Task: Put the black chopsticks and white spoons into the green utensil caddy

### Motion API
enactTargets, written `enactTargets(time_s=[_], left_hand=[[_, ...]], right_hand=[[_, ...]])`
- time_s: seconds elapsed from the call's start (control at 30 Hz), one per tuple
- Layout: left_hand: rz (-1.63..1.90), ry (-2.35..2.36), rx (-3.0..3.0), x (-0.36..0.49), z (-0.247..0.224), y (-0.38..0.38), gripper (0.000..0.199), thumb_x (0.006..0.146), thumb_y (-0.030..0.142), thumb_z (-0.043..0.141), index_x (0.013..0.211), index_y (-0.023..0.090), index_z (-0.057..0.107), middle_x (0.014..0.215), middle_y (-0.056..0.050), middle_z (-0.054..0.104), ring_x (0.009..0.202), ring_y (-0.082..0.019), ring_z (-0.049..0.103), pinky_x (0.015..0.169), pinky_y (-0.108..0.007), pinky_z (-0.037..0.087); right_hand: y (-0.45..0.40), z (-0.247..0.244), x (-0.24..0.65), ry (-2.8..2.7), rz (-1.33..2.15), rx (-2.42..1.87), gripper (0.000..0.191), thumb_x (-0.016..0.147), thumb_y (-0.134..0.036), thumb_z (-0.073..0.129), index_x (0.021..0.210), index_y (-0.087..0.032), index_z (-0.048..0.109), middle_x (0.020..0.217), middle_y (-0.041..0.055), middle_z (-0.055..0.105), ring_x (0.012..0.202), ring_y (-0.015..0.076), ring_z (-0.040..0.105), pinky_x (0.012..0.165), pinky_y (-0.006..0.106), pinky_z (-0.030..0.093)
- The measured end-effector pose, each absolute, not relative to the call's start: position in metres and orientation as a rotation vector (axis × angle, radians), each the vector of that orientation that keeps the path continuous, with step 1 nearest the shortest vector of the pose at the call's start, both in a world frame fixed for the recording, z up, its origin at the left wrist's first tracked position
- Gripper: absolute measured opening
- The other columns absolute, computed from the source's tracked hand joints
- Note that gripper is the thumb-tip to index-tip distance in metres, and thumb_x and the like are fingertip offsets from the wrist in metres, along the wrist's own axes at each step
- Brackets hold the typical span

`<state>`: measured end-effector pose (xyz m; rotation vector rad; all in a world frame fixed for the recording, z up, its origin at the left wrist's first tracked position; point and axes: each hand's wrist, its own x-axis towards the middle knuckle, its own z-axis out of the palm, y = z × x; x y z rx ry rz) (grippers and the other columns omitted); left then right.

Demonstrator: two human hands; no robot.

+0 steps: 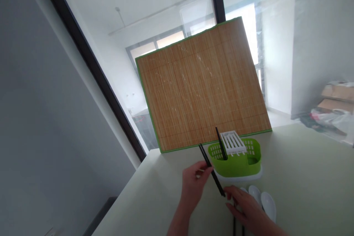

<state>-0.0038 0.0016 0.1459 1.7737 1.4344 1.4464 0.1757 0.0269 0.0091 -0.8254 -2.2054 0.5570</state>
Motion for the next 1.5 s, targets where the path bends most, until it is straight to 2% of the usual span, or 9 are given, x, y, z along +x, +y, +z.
enactTargets(time_s=[0.07,0.23,0.4,0.5,0.77,0.97,1.27,1.43,1.5], left_hand=[[1.601,1.420,1.747,-0.011,0.170,0.017,0.023,0.076,0.035,0.063,0.087,0.017,0.070,0.082,-0.003,0.071,0.072,-0.015,0.064,0.064,-0.024,0.052],[1.802,1.380,1.797,-0.014,0.202,0.072,0.028,0.074,0.039,0.063,0.089,0.016,0.070,0.082,-0.005,0.071,0.073,-0.015,0.065,0.068,-0.027,0.054],[1.584,1.528,1.751,-0.006,0.175,0.138,0.027,0.072,0.037,0.065,0.088,0.016,0.070,0.084,-0.007,0.071,0.077,-0.017,0.065,0.074,-0.030,0.051],[1.460,1.626,1.649,-0.004,0.147,0.168,0.023,0.068,0.032,0.069,0.081,0.013,0.071,0.081,-0.010,0.070,0.076,-0.020,0.065,0.072,-0.032,0.051],[1.323,1.612,1.532,0.003,0.106,0.192,0.026,0.064,0.037,0.073,0.073,0.012,0.070,0.074,-0.011,0.069,0.070,-0.019,0.064,0.065,-0.030,0.050],[1.232,1.564,1.506,0.009,0.092,0.200,0.029,0.066,0.039,0.071,0.073,0.011,0.069,0.074,-0.010,0.068,0.064,-0.016,0.062,0.060,-0.026,0.048],[1.120,1.512,1.593,0.009,0.089,0.201,0.026,0.068,0.038,0.068,0.073,0.012,0.070,0.075,-0.009,0.069,0.071,-0.018,0.062,0.069,-0.029,0.048],[1.202,1.492,1.627,0.012,0.098,0.203,0.020,0.074,0.031,0.063,0.086,0.015,0.070,0.092,-0.010,0.069,0.086,-0.017,0.063,0.081,-0.028,0.046],[1.231,1.506,1.621,0.013,0.101,0.205,0.022,0.078,0.031,0.059,0.089,0.014,0.069,0.095,-0.012,0.068,0.088,-0.017,0.062,0.081,-0.028,0.046]], right_hand=[[0.031,0.011,0.180,-2.150,0.513,-0.862,0.033,0.084,-0.020,0.043,0.117,-0.023,0.046,0.094,0.0043,0.061,0.079,0.0151,0.058,0.071,0.027,0.045],[0.038,0.008,0.185,-2.100,0.394,-0.926,0.031,0.083,-0.019,0.043,0.113,-0.024,0.050,0.094,0.0034,0.062,0.074,0.0149,0.060,0.067,0.027,0.047],[0.039,0.003,0.184,-2.143,0.393,-0.921,0.031,0.083,-0.018,0.042,0.113,-0.025,0.050,0.093,0.0027,0.063,0.077,0.0150,0.061,0.068,0.027,0.047],[0.041,0.001,0.183,-2.155,0.394,-0.925,0.031,0.083,-0.017,0.042,0.110,-0.025,0.052,0.097,0.0037,0.064,0.083,0.0162,0.062,0.072,0.028,0.048],[0.041,0.007,0.183,-2.190,0.367,-0.953,0.024,0.085,-0.018,0.039,0.100,-0.024,0.057,0.093,0.0040,0.065,0.082,0.0166,0.063,0.070,0.027,0.047],[0.043,0.004,0.183,-2.226,0.371,-0.927,0.022,0.085,-0.017,0.040,0.097,-0.025,0.057,0.090,0.0028,0.064,0.081,0.0161,0.063,0.068,0.026,0.046],[0.042,0.004,0.182,-2.251,0.349,-0.947,0.019,0.085,-0.017,0.040,0.091,-0.024,0.057,0.085,0.0019,0.063,0.076,0.0156,0.062,0.065,0.025,0.043],[0.042,0.006,0.182,-2.254,0.358,-0.945,0.020,0.085,-0.017,0.040,0.091,-0.023,0.057,0.086,0.0018,0.063,0.078,0.0154,0.062,0.066,0.025,0.043],[0.042,0.006,0.182,-2.263,0.351,-0.950,0.019,0.086,-0.017,0.040,0.091,-0.023,0.057,0.086,0.0019,0.064,0.077,0.0156,0.062,0.066,0.025,0.043]])
